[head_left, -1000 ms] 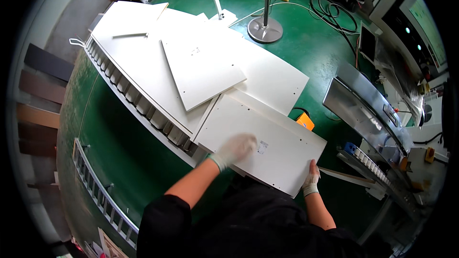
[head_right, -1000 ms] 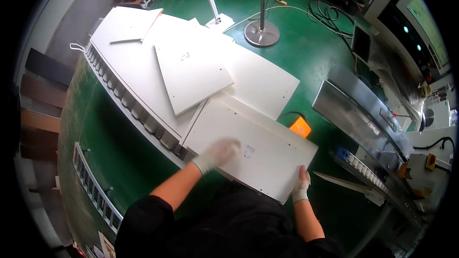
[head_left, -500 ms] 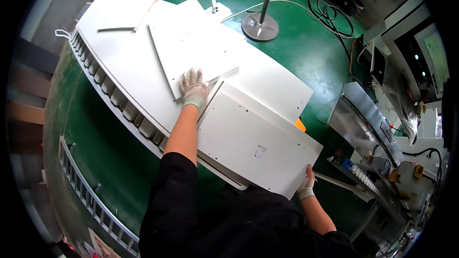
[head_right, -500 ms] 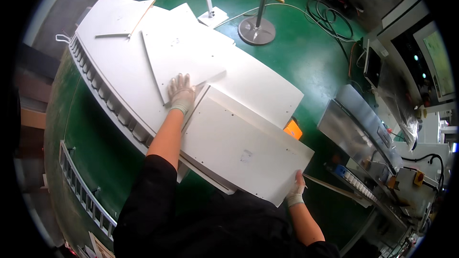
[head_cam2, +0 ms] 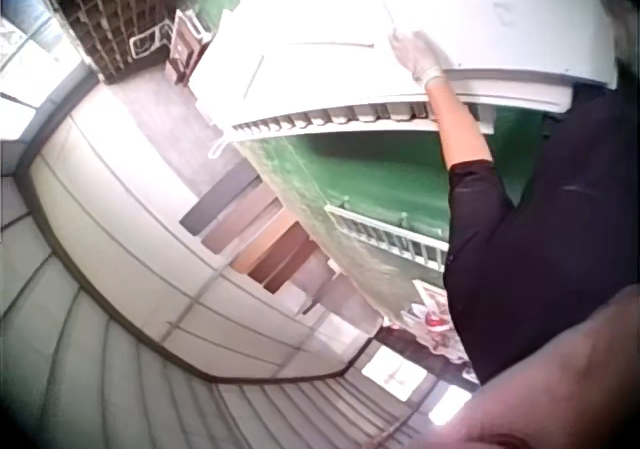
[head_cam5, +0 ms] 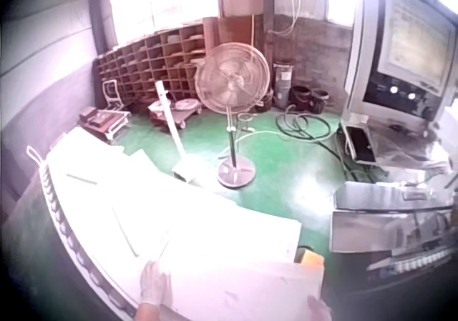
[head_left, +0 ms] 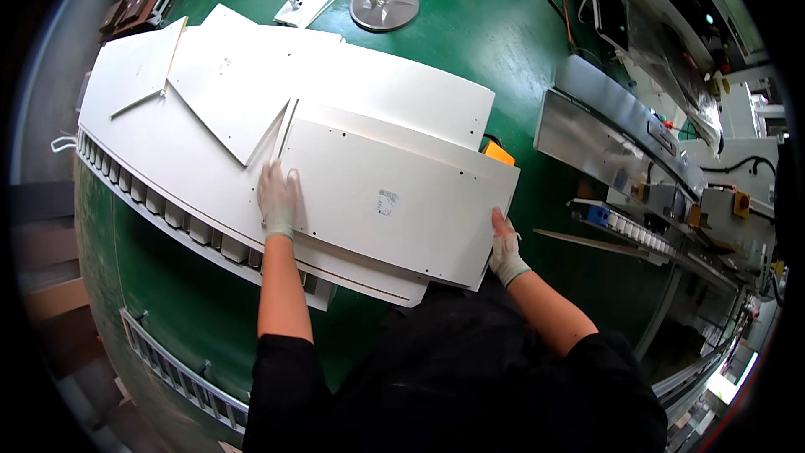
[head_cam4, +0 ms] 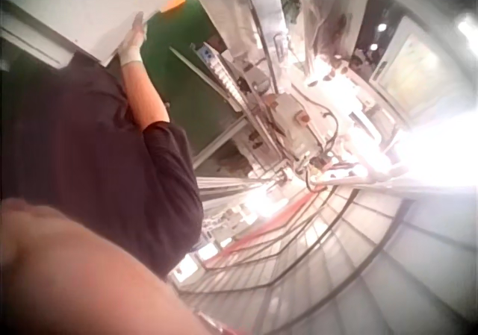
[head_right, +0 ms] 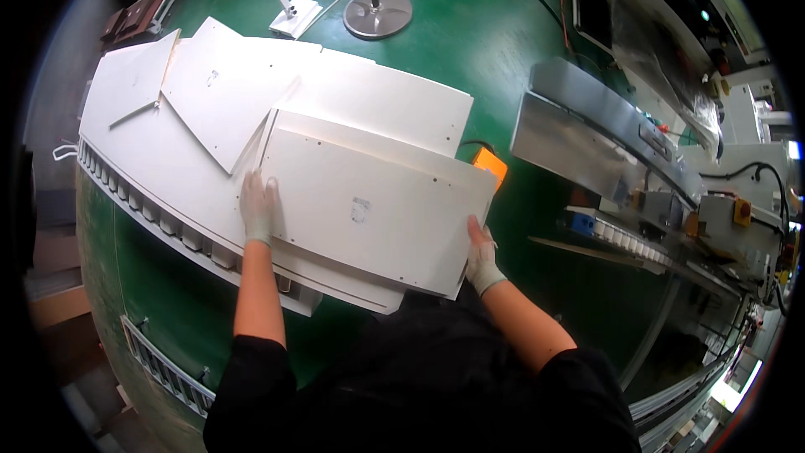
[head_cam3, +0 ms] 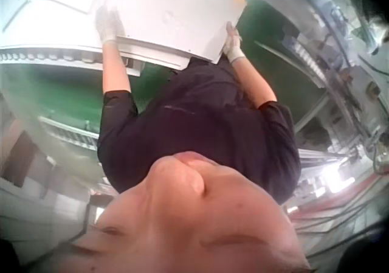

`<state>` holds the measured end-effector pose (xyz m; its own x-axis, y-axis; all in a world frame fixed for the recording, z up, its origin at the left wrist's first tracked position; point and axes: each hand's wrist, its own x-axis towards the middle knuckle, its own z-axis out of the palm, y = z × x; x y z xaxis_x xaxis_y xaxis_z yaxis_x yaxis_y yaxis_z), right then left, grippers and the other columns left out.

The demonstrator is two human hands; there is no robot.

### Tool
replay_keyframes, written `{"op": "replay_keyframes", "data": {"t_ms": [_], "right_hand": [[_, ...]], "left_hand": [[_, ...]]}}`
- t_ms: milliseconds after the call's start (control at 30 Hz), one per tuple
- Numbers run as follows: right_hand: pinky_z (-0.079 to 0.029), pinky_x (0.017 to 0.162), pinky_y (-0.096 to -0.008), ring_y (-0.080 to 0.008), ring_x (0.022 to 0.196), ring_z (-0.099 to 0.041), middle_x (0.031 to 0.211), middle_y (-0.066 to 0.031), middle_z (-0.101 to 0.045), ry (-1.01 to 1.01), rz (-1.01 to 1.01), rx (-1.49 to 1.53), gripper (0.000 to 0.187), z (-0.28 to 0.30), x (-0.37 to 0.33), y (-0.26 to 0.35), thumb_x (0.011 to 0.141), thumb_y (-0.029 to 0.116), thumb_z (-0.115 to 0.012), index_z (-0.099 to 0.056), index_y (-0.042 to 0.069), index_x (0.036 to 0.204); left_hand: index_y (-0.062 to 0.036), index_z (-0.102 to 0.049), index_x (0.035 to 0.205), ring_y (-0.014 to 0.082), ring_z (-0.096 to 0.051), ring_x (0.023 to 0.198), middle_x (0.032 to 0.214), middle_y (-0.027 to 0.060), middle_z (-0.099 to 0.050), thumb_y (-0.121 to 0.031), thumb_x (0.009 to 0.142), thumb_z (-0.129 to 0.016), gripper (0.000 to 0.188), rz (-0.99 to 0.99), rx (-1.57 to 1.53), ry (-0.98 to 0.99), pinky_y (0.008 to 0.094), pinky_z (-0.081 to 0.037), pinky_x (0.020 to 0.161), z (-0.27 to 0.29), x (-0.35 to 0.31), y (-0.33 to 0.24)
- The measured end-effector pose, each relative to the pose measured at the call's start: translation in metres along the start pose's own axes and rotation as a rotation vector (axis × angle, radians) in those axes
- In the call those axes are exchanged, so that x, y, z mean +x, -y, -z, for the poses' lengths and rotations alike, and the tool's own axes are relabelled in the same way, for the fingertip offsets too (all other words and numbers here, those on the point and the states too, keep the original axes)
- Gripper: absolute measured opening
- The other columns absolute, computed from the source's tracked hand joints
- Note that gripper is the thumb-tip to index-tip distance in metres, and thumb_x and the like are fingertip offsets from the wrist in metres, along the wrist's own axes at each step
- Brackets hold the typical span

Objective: The person, wearing gloves, picks up white rectangular panels from a stack and feeds them one at a time into an automated edge-banding or processing machine. The person aligns each panel with the machine's conveyor, presses a button on a control unit, and ensures the panel is correctly pulled into the machine.

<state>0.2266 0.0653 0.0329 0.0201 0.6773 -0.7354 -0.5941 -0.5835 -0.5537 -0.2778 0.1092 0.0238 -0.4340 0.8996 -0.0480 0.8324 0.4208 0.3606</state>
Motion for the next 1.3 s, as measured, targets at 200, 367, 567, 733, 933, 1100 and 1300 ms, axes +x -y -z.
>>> {"op": "replay_keyframes", "data": {"t_ms": [200, 367, 567, 733, 933, 1100, 1300], "right_hand": [[-0.049, 0.104, -0.0384, -0.0241, 0.119, -0.061, 0.135, -0.0139, -0.061, 0.1, 0.086, -0.543, 0.063, 0.008, -0.032, 0.001, 0.098, 0.024, -0.072, -0.041, 0.002, 0.149], [-0.051, 0.099, -0.0361, -0.0228, 0.113, -0.063, 0.127, -0.0135, -0.064, 0.076, -0.079, -0.434, 0.062, 0.031, -0.046, -0.001, 0.095, 0.027, -0.074, -0.046, 0.0, 0.144], [-0.053, 0.091, -0.0338, -0.0208, 0.1, -0.065, 0.107, -0.0096, -0.069, 0.085, -0.154, -0.489, 0.053, 0.048, -0.046, 0.022, 0.094, 0.033, -0.075, -0.059, -0.002, 0.131], [-0.05, 0.082, -0.0302, -0.0147, 0.093, -0.062, 0.108, -0.0068, -0.069, 0.065, 0.051, -0.438, 0.05, 0.057, -0.063, 0.04, 0.096, 0.037, -0.073, -0.065, -0.002, 0.125], [-0.049, 0.084, -0.0296, -0.0122, 0.097, -0.06, 0.109, -0.0057, -0.07, 0.07, 0.415, -0.547, 0.048, 0.093, -0.083, 0.103, 0.097, 0.039, -0.072, -0.068, -0.002, 0.123], [-0.049, 0.087, -0.0306, -0.0131, 0.098, -0.06, 0.11, -0.0056, -0.069, -0.097, 0.389, -0.33, 0.049, 0.138, -0.085, 0.164, 0.097, 0.036, -0.072, -0.065, -0.002, 0.127], [-0.038, 0.117, -0.0404, -0.0385, 0.141, -0.05, 0.147, -0.0288, -0.053, -0.367, 0.76, -0.875, 0.074, 0.197, -0.118, 0.212, 0.093, 0.035, -0.072, -0.046, -0.008, 0.148]], "left_hand": [[0.0042, -0.058, 0.132, 0.0401, -0.046, 0.14, 0.146, 0.0291, -0.052, -0.038, 0.1, -0.061, 0.053, 0.174, 0.08, -0.153, 0.0487, -0.035, 0.119, 0.002, -0.07, 0.003], [0.0083, -0.059, 0.125, 0.0399, -0.055, 0.124, 0.126, 0.0265, -0.06, -0.037, 0.102, -0.06, 0.051, 0.377, -0.101, -0.111, 0.0478, -0.042, 0.11, 0.002, -0.132, 0.002], [0.0091, -0.062, 0.131, 0.0296, -0.065, 0.114, 0.128, 0.0192, -0.067, -0.048, 0.111, -0.042, 0.063, 0.531, -0.572, 0.085, 0.0388, -0.051, 0.1, 0.023, -0.203, 0.007], [0.0058, -0.053, 0.145, 0.0279, -0.06, 0.127, 0.144, 0.0162, -0.059, -0.057, 0.109, -0.04, 0.073, 0.718, -0.895, -0.144, 0.0389, -0.047, 0.109, 0.025, -0.243, -0.032], [0.0008, -0.039, 0.155, 0.0297, -0.048, 0.139, 0.155, 0.0149, -0.046, -0.064, 0.108, -0.034, 0.08, 0.686, -1.192, -0.205, 0.0418, -0.042, 0.115, 0.023, -0.236, -0.098], [0.0014, -0.062, 0.101, 0.0108, -0.053, 0.095, 0.101, 0.0023, -0.061, -0.041, 0.111, -0.051, 0.045, 0.147, -0.873, -0.01, 0.0284, -0.048, 0.089, 0.015, -0.184, -0.172], [-0.0018, -0.066, 0.111, 0.0148, -0.063, 0.089, 0.106, 0.0042, -0.067, -0.042, 0.11, -0.053, 0.042, 0.245, -0.999, 0.241, 0.0296, -0.055, 0.08, -0.01, -0.153, -0.275]]}}
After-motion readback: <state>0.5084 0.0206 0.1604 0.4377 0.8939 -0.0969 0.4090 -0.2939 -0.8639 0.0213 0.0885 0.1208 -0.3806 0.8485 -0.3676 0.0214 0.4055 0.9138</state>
